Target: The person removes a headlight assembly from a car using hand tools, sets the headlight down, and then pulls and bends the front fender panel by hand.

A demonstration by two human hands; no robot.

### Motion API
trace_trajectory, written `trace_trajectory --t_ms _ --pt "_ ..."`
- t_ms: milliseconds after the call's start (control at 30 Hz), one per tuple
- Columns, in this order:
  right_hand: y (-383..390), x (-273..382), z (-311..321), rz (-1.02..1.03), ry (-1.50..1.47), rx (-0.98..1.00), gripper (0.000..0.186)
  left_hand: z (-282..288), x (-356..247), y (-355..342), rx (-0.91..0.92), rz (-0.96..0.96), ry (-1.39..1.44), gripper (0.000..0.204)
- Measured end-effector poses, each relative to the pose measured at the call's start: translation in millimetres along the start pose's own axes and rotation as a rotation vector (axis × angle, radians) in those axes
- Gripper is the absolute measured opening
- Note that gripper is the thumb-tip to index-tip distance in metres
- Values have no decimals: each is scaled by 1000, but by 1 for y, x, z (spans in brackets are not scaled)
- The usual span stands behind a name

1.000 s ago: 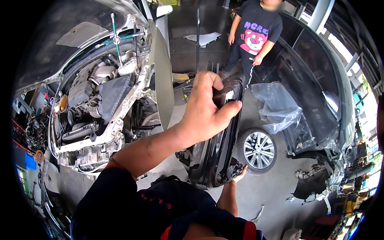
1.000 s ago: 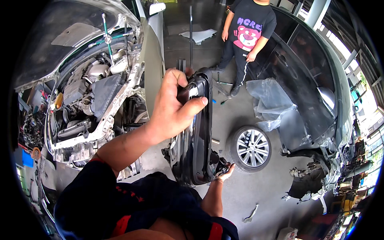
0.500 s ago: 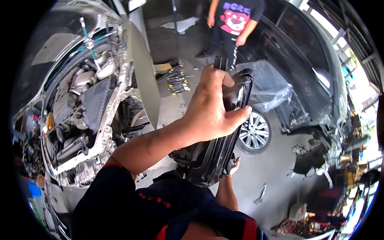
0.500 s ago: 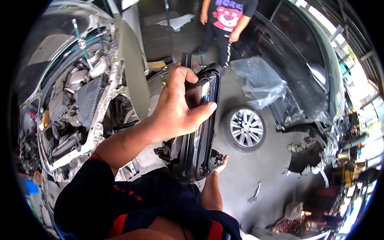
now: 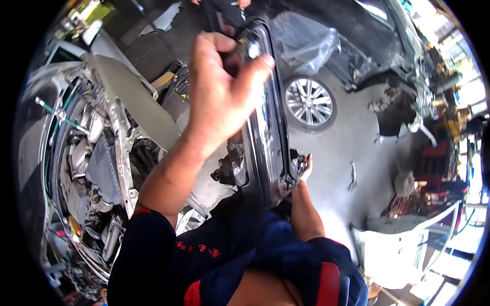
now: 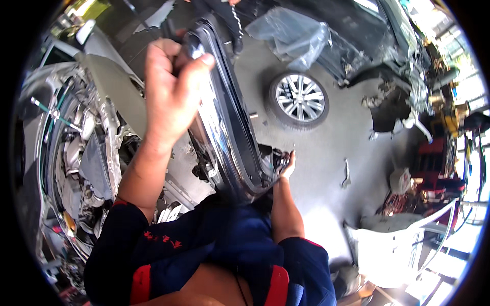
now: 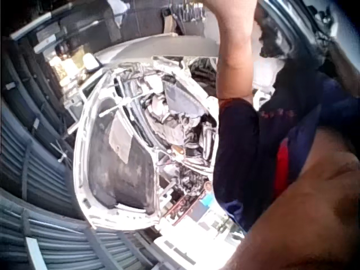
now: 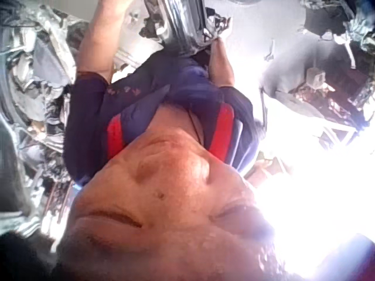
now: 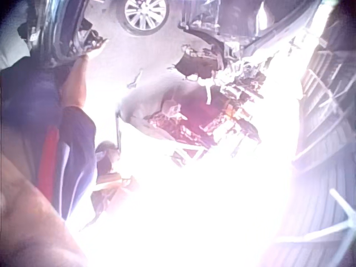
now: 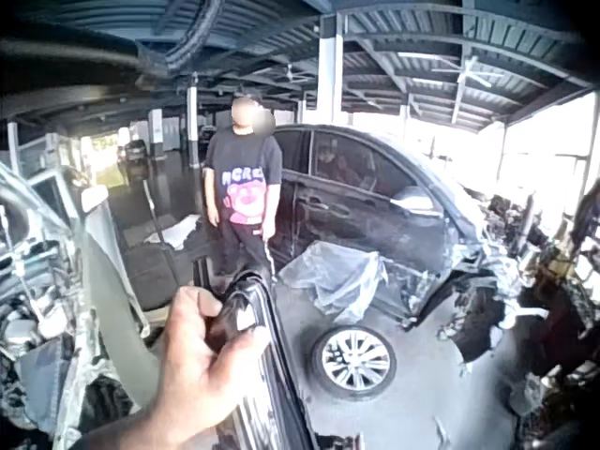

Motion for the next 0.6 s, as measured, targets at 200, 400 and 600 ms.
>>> trace_trajectory --t_ms 200,400,600 --pt "-47 49 5 -51 -10 89 50 -39 55 -40 -31 103 63 41" --pt "-130 130 -35 5 42 1 53 -98 142 -92 -112 213 29 24" --pt "-283 223 -34 -26 156 -33 45 -196 259 -132 -263 326 -70 29"
Point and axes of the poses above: each hand's wrist, its own y-axis away from the middle knuckle, its own z-axis out of the back of the hand, x = y × z, the point moved 3 cm from there along -y, towards the middle knuckle, and after that the axes turned 1 degree about -x, right-handed, at the moved point
